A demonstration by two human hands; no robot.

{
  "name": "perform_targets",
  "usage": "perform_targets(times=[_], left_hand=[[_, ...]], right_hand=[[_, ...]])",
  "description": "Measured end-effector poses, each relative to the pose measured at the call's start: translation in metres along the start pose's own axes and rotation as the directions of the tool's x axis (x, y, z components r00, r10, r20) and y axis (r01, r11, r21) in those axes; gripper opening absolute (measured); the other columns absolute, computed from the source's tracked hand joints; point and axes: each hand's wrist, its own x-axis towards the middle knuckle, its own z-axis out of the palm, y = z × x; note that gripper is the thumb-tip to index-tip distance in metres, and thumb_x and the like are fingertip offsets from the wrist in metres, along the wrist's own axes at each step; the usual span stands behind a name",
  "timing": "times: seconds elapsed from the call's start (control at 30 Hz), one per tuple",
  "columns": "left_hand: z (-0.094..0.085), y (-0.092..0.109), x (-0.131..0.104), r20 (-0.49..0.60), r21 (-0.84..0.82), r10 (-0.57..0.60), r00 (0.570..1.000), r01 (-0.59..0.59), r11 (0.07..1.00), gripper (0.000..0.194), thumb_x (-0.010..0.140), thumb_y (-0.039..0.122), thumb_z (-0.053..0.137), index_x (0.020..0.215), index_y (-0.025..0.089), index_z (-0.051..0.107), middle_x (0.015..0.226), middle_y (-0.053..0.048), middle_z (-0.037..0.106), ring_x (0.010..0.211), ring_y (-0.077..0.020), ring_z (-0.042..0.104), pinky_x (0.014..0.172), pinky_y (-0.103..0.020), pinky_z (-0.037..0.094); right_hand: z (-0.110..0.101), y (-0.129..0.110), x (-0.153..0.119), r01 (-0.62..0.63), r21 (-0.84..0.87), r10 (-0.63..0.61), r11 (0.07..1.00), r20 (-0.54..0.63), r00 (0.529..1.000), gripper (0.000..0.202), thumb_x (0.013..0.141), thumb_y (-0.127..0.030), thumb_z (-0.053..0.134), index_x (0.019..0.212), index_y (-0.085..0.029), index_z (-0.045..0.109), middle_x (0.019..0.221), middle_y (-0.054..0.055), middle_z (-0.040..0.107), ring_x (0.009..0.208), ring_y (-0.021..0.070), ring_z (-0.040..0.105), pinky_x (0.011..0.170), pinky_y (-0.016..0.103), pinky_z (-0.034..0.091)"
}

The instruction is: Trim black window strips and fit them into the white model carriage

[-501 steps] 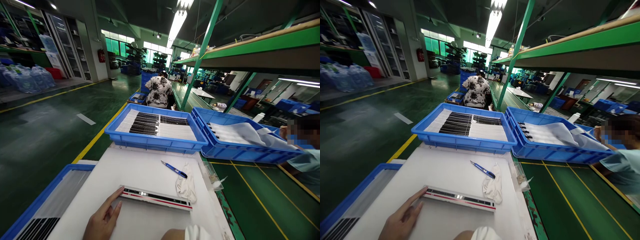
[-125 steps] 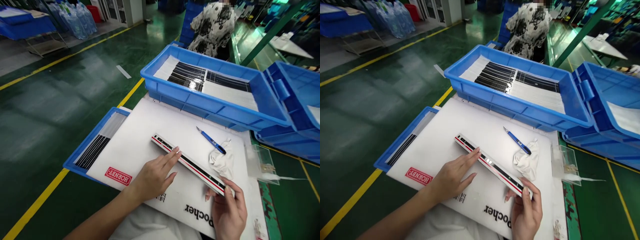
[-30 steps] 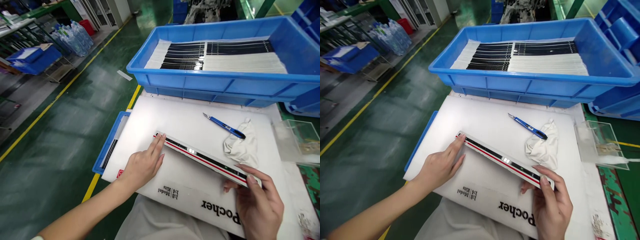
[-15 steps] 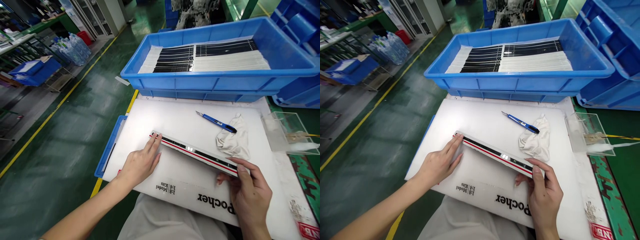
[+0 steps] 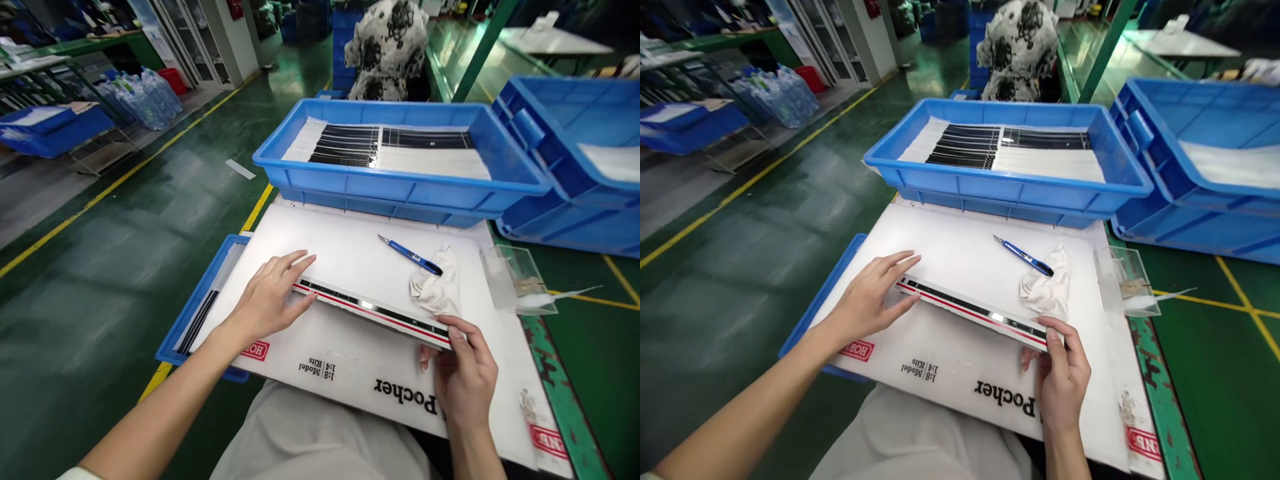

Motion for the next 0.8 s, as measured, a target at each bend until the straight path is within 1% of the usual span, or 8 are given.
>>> perform_targets(times=[0.1, 0.17, 0.23, 0.33, 0.43, 0.53, 0.67, 0.8], left_hand=[[0.013, -0.02, 0.002, 0.054, -0.178, -0.01, 0.999, 0.02, 0.984, 0.067, 0.089, 0.06, 0.069, 0.143, 0.022, 0.057, 0.143, -0.013, 0.063, 0.131, -0.0319, 0.056, 0.112, -0.052, 0.042], [0.024, -0.025, -0.001, 0.036, -0.24, -0.033, 0.999, 0.041, 0.97, 0.056, 0.09, 0.059, 0.069, 0.132, 0.023, 0.065, 0.132, -0.01, 0.07, 0.125, -0.0294, 0.06, 0.109, -0.049, 0.043], [0.034, -0.024, -0.005, 0.003, -0.302, -0.056, 0.998, 0.054, 0.952, 0.047, 0.09, 0.057, 0.07, 0.124, 0.023, 0.07, 0.125, -0.008, 0.074, 0.121, -0.0271, 0.063, 0.109, -0.047, 0.042], [0.045, -0.017, -0.01, -0.056, -0.395, -0.112, 0.992, 0.081, 0.915, 0.04, 0.09, 0.052, 0.073, 0.118, 0.024, 0.072, 0.119, -0.005, 0.076, 0.119, -0.025, 0.064, 0.111, -0.045, 0.039], [0.05, -0.016, -0.013, -0.1, -0.483, -0.167, 0.981, 0.099, 0.87, 0.035, 0.089, 0.046, 0.077, 0.116, 0.025, 0.073, 0.119, -0.004, 0.077, 0.119, -0.0238, 0.065, 0.111, -0.043, 0.038], [0.053, -0.018, -0.015, -0.127, -0.55, -0.185, 0.974, 0.086, 0.83, 0.033, 0.088, 0.04, 0.079, 0.116, 0.025, 0.073, 0.119, -0.002, 0.077, 0.12, -0.0231, 0.065, 0.111, -0.04, 0.039], [0.053, -0.019, -0.018, -0.14, -0.609, -0.168, 0.976, 0.049, 0.792, 0.034, 0.083, 0.033, 0.084, 0.115, 0.024, 0.074, 0.119, -0.002, 0.078, 0.119, -0.0241, 0.066, 0.111, -0.04, 0.038], [0.054, -0.019, -0.018, -0.149, -0.643, -0.162, 0.975, 0.029, 0.765, 0.037, 0.08, 0.028, 0.086, 0.114, 0.021, 0.074, 0.119, -0.004, 0.078, 0.12, -0.0253, 0.066, 0.113, -0.042, 0.036]], right_hand=[[-0.013, -0.003, 0.008, 0.134, -0.242, -0.13, 0.961, 0.033, 0.991, 0.037, 0.1, -0.048, 0.056, 0.109, -0.015, 0.069, 0.07, 0.003, 0.065, 0.052, 0.0199, 0.059, 0.052, 0.033, 0.048], [-0.019, -0.011, 0.012, 0.276, -0.427, -0.284, 0.861, 0.046, 0.958, 0.038, 0.095, -0.05, 0.065, 0.105, -0.015, 0.074, 0.093, 0.01, 0.07, 0.083, 0.0275, 0.066, 0.075, 0.042, 0.052], [-0.017, -0.026, 0.015, 0.427, -0.55, -0.447, 0.717, 0.107, 0.888, 0.034, 0.092, -0.049, 0.07, 0.104, -0.017, 0.076, 0.112, 0.014, 0.068, 0.112, 0.033, 0.059, 0.1, 0.049, 0.042], [0.012, -0.049, 0.025, 0.638, -0.553, -0.529, 0.536, 0.369, 0.764, 0.025, 0.099, -0.041, 0.064, 0.107, -0.019, 0.073, 0.108, 0.011, 0.069, 0.106, 0.0284, 0.062, 0.1, 0.046, 0.044], [0.062, -0.063, 0.043, 0.811, -0.422, -0.398, 0.406, 0.717, 0.572, 0.025, 0.101, -0.044, 0.06, 0.103, -0.022, 0.072, 0.102, 0.007, 0.073, 0.097, 0.0257, 0.067, 0.089, 0.039, 0.052], [0.106, -0.067, 0.063, 0.904, -0.298, -0.183, 0.307, 0.914, 0.363, 0.027, 0.103, -0.044, 0.058, 0.114, -0.023, 0.072, 0.11, 0.007, 0.074, 0.101, 0.025, 0.07, 0.088, 0.037, 0.054], [0.133, -0.073, 0.077, 0.969, -0.153, 0.045, 0.193, 0.988, 0.147, 0.027, 0.105, -0.039, 0.056, 0.117, -0.02, 0.071, 0.109, 0.007, 0.075, 0.093, 0.0241, 0.073, 0.083, 0.036, 0.056], [0.15, -0.085, 0.07, 0.997, -0.035, 0.175, 0.063, 0.984, 0.024, 0.018, 0.101, -0.028, 0.059, 0.106, -0.017, 0.072, 0.094, 0.007, 0.075, 0.074, 0.0245, 0.072, 0.066, 0.034, 0.049]])
